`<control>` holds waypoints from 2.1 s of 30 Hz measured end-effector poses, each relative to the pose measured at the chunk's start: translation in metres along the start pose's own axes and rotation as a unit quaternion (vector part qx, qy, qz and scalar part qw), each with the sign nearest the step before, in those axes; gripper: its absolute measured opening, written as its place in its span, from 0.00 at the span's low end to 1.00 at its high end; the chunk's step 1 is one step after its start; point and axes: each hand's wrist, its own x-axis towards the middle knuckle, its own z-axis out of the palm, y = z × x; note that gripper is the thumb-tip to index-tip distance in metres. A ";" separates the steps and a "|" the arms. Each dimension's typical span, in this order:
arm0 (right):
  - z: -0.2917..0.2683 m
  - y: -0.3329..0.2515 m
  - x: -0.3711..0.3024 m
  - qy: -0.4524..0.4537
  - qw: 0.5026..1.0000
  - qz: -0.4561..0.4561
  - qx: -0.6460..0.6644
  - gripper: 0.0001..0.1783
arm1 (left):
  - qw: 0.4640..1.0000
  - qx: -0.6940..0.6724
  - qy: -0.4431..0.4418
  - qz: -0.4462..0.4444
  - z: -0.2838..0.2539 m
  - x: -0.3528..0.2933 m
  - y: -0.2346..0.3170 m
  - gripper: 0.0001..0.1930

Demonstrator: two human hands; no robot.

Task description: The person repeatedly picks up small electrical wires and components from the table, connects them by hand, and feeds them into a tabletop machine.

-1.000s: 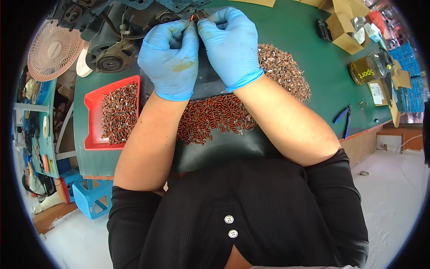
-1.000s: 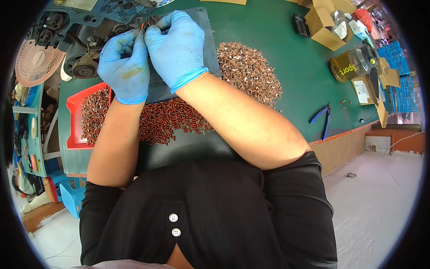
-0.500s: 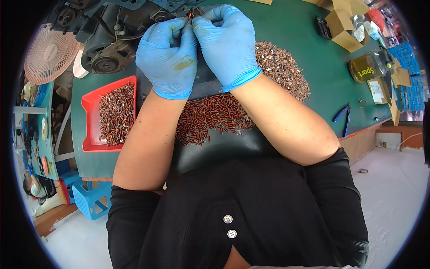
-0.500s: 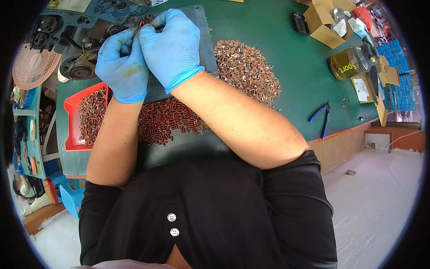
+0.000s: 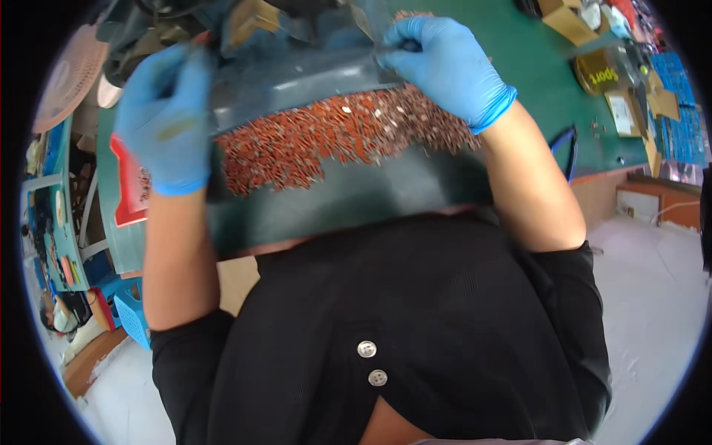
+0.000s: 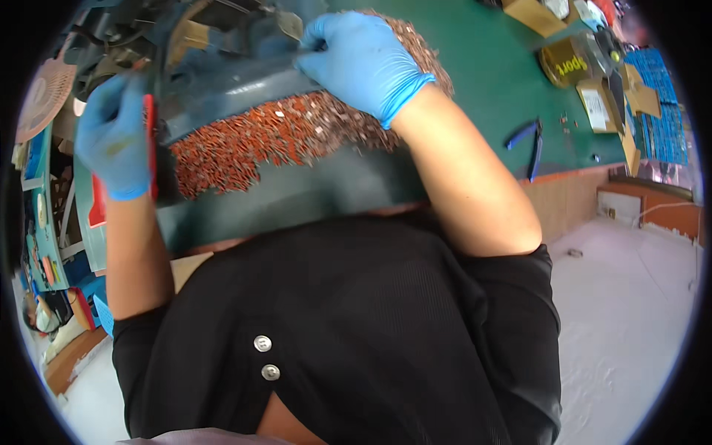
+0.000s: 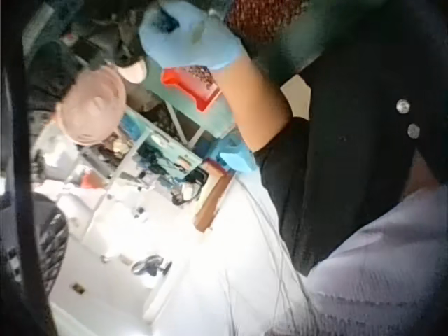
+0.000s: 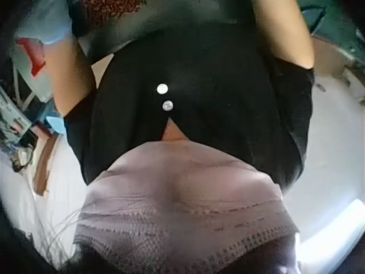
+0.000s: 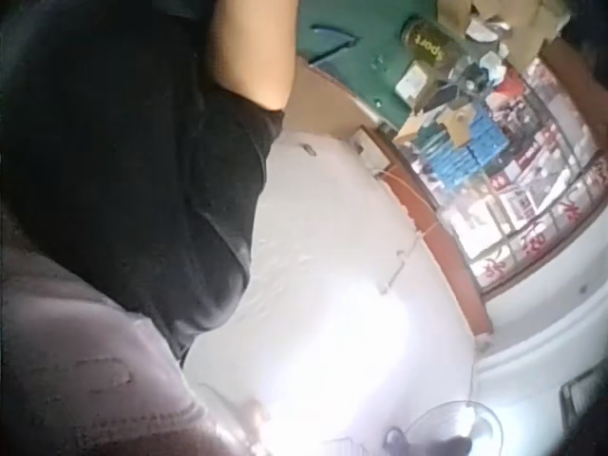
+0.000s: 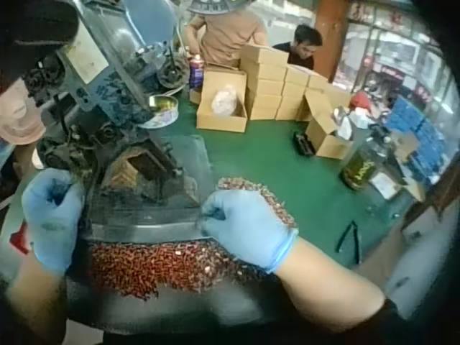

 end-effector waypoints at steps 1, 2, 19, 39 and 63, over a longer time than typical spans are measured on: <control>-0.007 0.011 -0.018 -0.046 0.992 -0.019 -0.112 0.11 | 0.998 0.037 0.026 0.047 -0.011 -0.008 -0.023 0.07; -0.012 0.018 -0.033 -0.094 0.971 -0.041 -0.218 0.12 | 0.994 0.092 0.038 0.040 -0.026 -0.015 -0.034 0.07; -0.015 0.026 -0.092 -0.039 0.984 0.095 0.144 0.10 | 0.948 -0.051 -0.313 0.017 0.017 -0.078 0.043 0.12; -0.028 0.010 -0.101 -0.021 0.910 0.099 0.401 0.11 | 0.902 -0.262 -0.322 -0.117 0.074 -0.093 0.088 0.06; 0.033 0.040 -0.106 0.048 0.914 -0.386 0.118 0.05 | 0.878 0.008 -0.477 0.041 -0.004 -0.108 0.029 0.07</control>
